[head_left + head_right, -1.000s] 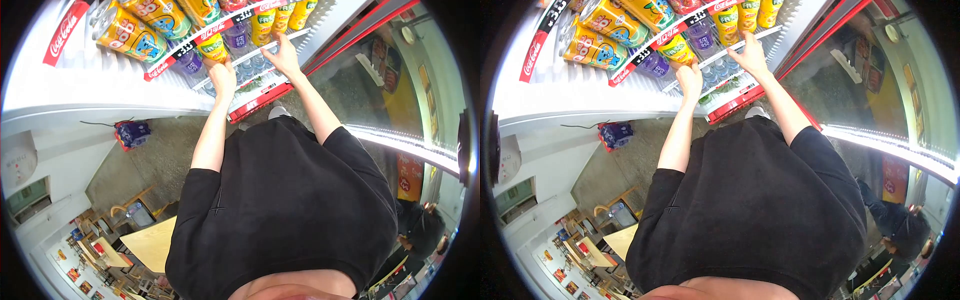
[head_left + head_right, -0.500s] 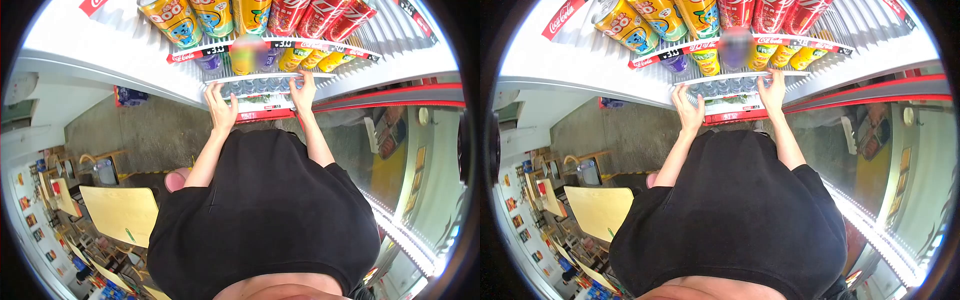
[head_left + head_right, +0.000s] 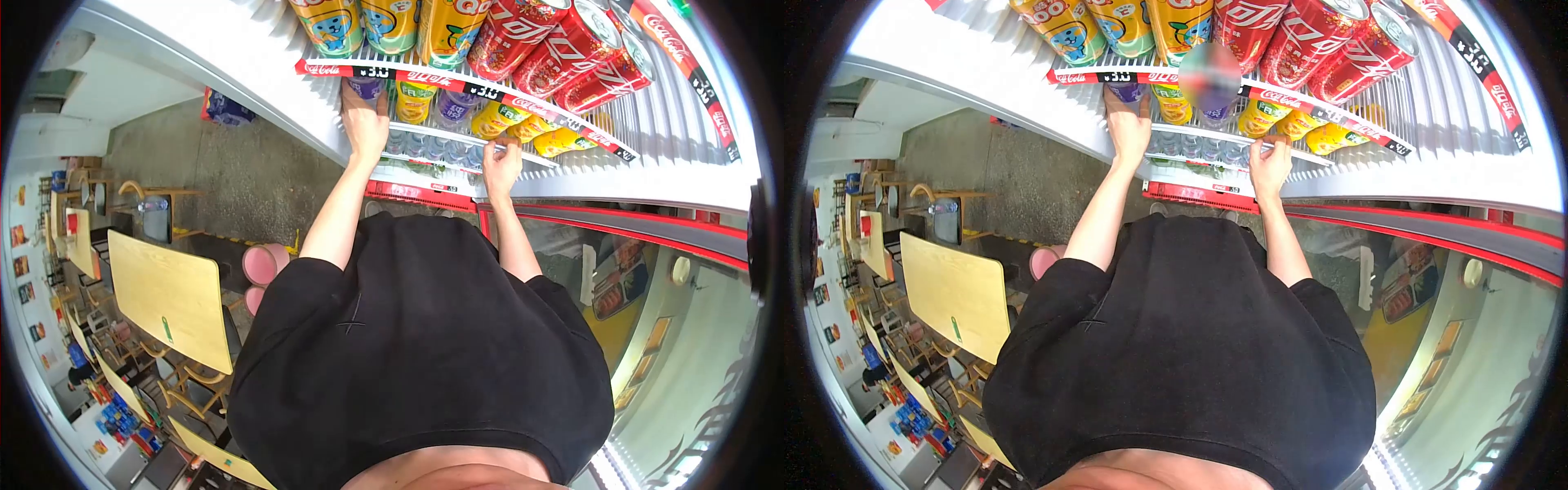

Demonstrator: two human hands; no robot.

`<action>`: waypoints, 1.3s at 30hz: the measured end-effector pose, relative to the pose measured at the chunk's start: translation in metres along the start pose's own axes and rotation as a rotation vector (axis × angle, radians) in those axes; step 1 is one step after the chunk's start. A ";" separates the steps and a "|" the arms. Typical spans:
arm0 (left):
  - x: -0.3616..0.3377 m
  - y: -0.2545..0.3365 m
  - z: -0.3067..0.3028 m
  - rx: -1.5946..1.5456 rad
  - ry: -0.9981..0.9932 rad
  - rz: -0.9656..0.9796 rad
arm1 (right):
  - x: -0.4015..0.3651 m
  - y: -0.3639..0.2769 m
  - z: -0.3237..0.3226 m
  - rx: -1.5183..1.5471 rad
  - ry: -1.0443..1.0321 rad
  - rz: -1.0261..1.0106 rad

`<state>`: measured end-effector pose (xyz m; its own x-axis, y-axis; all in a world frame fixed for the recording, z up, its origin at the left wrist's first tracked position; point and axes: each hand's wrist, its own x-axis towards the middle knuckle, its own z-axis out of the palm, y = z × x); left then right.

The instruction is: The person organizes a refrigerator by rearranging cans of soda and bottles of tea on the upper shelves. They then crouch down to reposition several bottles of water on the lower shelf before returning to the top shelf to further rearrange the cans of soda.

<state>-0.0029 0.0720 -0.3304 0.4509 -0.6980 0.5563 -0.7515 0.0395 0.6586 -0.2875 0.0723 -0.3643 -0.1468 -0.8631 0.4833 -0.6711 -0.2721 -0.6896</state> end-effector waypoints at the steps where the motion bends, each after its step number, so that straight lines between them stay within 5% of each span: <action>1: -0.001 0.000 0.003 0.014 0.020 0.003 | 0.000 0.001 -0.001 -0.009 -0.005 -0.014; 9: -0.014 0.012 -0.013 0.024 -0.056 -0.131 | 0.003 0.004 -0.005 -0.018 -0.036 -0.062; 22: -0.017 0.005 -0.011 0.021 -0.084 -0.080 | 0.007 0.017 -0.006 -0.058 -0.063 -0.105; 25: -0.015 0.009 -0.014 -0.006 -0.138 -0.210 | 0.006 0.020 -0.004 -0.037 -0.078 -0.089; 39: -0.056 0.022 -0.033 -0.122 -0.025 -0.185 | 0.005 0.013 -0.008 0.055 -0.027 -0.097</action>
<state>-0.0285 0.1353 -0.3301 0.5622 -0.7189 0.4089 -0.5926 -0.0053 0.8055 -0.3026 0.0678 -0.3664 -0.0630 -0.8426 0.5349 -0.6405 -0.3769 -0.6691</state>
